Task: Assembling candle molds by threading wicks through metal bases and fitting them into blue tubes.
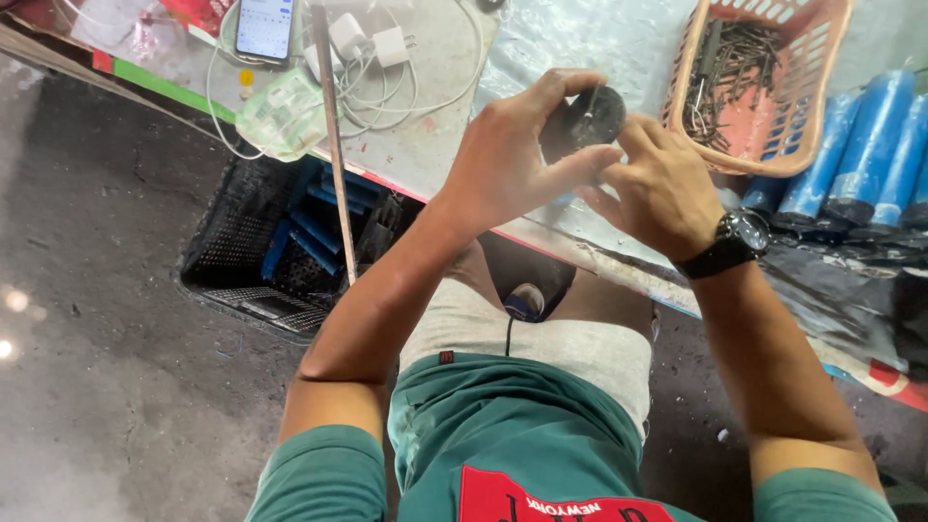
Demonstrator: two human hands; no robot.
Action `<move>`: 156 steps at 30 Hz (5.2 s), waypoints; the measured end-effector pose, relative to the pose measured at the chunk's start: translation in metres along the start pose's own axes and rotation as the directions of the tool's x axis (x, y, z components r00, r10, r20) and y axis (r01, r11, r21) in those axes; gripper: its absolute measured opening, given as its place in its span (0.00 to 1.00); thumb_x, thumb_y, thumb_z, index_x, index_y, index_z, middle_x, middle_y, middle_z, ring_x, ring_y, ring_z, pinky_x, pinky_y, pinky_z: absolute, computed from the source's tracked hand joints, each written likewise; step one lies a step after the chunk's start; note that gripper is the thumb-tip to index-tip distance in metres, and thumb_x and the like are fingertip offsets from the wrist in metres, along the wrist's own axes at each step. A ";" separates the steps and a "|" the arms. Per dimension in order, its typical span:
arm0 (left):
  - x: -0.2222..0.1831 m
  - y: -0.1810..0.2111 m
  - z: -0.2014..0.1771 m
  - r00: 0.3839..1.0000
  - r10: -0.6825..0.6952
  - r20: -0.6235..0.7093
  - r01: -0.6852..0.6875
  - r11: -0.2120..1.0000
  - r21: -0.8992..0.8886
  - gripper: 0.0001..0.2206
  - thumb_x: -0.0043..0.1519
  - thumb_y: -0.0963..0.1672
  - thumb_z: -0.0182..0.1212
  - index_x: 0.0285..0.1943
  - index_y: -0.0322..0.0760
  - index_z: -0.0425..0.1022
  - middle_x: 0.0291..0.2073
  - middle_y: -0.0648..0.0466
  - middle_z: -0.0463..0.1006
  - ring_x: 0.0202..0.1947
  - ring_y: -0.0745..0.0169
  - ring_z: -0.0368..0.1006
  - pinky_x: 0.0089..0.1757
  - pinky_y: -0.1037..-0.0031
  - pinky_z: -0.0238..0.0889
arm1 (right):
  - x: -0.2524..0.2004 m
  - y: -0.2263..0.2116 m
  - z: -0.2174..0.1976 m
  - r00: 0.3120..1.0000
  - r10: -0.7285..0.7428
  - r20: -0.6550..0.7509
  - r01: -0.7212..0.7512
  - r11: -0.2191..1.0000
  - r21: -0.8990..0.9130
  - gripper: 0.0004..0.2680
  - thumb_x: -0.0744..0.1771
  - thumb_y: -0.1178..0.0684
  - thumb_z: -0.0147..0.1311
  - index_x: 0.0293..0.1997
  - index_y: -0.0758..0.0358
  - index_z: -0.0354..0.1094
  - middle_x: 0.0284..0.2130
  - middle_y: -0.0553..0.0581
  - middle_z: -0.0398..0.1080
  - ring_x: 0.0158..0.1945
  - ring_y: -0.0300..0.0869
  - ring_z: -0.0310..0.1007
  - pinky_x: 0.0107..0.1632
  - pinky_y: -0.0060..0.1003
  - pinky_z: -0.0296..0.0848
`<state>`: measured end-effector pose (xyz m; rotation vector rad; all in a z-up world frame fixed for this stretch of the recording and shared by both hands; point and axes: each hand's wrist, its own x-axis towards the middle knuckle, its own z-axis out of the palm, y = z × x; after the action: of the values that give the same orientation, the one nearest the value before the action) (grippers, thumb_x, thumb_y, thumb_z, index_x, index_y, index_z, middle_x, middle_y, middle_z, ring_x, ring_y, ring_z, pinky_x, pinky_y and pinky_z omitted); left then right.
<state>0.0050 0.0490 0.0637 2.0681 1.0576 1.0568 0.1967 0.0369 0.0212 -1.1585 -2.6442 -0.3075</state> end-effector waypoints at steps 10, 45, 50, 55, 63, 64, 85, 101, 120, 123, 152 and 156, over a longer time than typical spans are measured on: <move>-0.011 -0.009 0.005 0.999 -0.039 -0.035 0.040 0.999 0.016 0.19 0.51 0.53 0.57 0.47 0.47 0.63 0.33 0.59 0.75 0.27 0.70 0.71 0.31 0.80 0.63 | -0.002 -0.003 -0.024 0.984 0.079 -0.160 -0.061 0.992 0.113 0.07 0.62 0.56 0.54 0.40 0.63 0.64 0.43 0.61 0.63 0.43 0.51 0.65 0.42 0.41 0.68; -0.006 0.002 0.019 0.997 0.007 -0.072 -0.014 0.995 -0.103 0.20 0.52 0.52 0.56 0.50 0.45 0.61 0.34 0.58 0.75 0.27 0.72 0.70 0.32 0.83 0.65 | -0.003 -0.015 0.003 0.890 0.176 -0.421 -0.098 0.975 0.199 0.03 0.61 0.63 0.54 0.26 0.65 0.64 0.36 0.60 0.63 0.36 0.48 0.63 0.35 0.40 0.65; -0.007 0.003 0.021 0.998 -0.029 -0.060 0.019 0.989 -0.149 0.19 0.52 0.50 0.56 0.49 0.44 0.62 0.34 0.58 0.74 0.27 0.73 0.69 0.31 0.84 0.64 | -0.003 -0.010 0.004 0.918 0.200 -0.342 -0.151 0.975 0.166 0.05 0.58 0.63 0.51 0.32 0.68 0.64 0.40 0.60 0.62 0.39 0.50 0.62 0.38 0.41 0.67; -0.008 -0.003 0.024 0.998 -0.025 -0.060 0.016 0.989 -0.149 0.19 0.52 0.49 0.57 0.50 0.44 0.61 0.34 0.57 0.75 0.28 0.71 0.71 0.32 0.83 0.66 | -0.003 -0.003 0.005 0.947 0.144 -0.286 -0.106 0.984 0.146 0.09 0.56 0.63 0.52 0.37 0.66 0.67 0.42 0.61 0.61 0.43 0.49 0.61 0.40 0.40 0.69; -0.010 -0.020 0.029 0.997 -0.012 -0.081 -0.001 0.989 -0.149 0.19 0.52 0.50 0.57 0.50 0.45 0.60 0.34 0.55 0.75 0.29 0.69 0.73 0.32 0.83 0.67 | 0.005 0.017 0.006 0.999 0.003 0.048 -0.030 0.811 0.585 0.10 0.61 0.57 0.52 0.44 0.63 0.62 0.50 0.65 0.55 0.52 0.53 0.56 0.50 0.48 0.60; -0.010 -0.023 0.031 0.992 -0.019 -0.123 -0.010 0.974 -0.227 0.20 0.51 0.49 0.61 0.49 0.42 0.63 0.36 0.51 0.74 0.32 0.58 0.73 0.33 0.76 0.68 | 0.003 0.020 0.013 0.988 0.055 0.144 -0.097 0.948 0.304 0.08 0.58 0.49 0.52 0.36 0.58 0.66 0.49 0.59 0.58 0.53 0.51 0.57 0.48 0.46 0.61; -0.004 -0.028 0.029 0.973 0.023 -0.231 -0.053 0.991 -0.124 0.21 0.49 0.50 0.64 0.47 0.37 0.66 0.33 0.46 0.74 0.25 0.52 0.74 0.28 0.71 0.68 | -0.003 0.010 0.009 0.962 0.179 -0.204 -0.139 0.970 0.199 0.05 0.59 0.54 0.56 0.31 0.49 0.64 0.40 0.45 0.66 0.42 0.41 0.67 0.39 0.35 0.63; -0.011 -0.039 0.035 0.974 0.076 -0.215 -0.083 0.996 -0.023 0.22 0.51 0.49 0.63 0.51 0.39 0.65 0.39 0.49 0.73 0.27 0.55 0.74 0.27 0.75 0.68 | -0.010 -0.011 0.010 0.923 0.215 -0.319 -0.141 0.960 0.241 0.03 0.59 0.58 0.56 0.27 0.58 0.65 0.42 0.53 0.65 0.45 0.48 0.65 0.43 0.38 0.64; -0.019 -0.040 0.046 0.991 0.086 -0.105 -0.087 0.996 -0.007 0.23 0.51 0.50 0.62 0.53 0.39 0.63 0.37 0.49 0.73 0.25 0.53 0.73 0.28 0.71 0.66 | -0.021 -0.006 0.017 0.954 0.221 -0.202 -0.190 0.968 0.163 0.02 0.60 0.53 0.54 0.27 0.51 0.65 0.40 0.50 0.65 0.40 0.44 0.68 0.37 0.33 0.67; -0.019 -0.040 0.048 0.991 0.087 -0.098 -0.086 0.996 0.013 0.24 0.51 0.50 0.62 0.53 0.40 0.63 0.37 0.49 0.73 0.25 0.54 0.72 0.28 0.70 0.67 | -0.020 -0.003 0.014 0.966 0.207 -0.156 -0.187 0.973 0.134 0.02 0.60 0.53 0.53 0.26 0.53 0.64 0.39 0.51 0.65 0.40 0.44 0.68 0.36 0.33 0.67; 0.000 -0.043 0.053 0.981 0.075 0.178 -0.109 0.975 0.192 0.21 0.51 0.51 0.58 0.52 0.47 0.62 0.36 0.57 0.62 0.34 0.52 0.69 0.32 0.62 0.66 | -0.019 -0.013 0.044 0.824 0.451 -0.344 -0.225 0.817 0.531 0.19 0.59 0.58 0.57 0.52 0.62 0.53 0.38 0.62 0.66 0.27 0.48 0.68 0.26 0.38 0.67; 0.000 -0.047 0.052 0.977 0.078 0.197 -0.118 0.973 0.198 0.21 0.51 0.51 0.57 0.52 0.49 0.61 0.36 0.57 0.62 0.34 0.52 0.69 0.32 0.62 0.66 | -0.019 -0.011 0.045 0.829 0.442 -0.343 -0.213 0.816 0.537 0.19 0.60 0.56 0.58 0.52 0.61 0.53 0.39 0.61 0.66 0.28 0.49 0.68 0.27 0.38 0.67</move>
<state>0.0307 0.0665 0.0011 2.3578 1.0151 0.8047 0.1950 0.0295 -0.0287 -1.1763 -1.8996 0.1346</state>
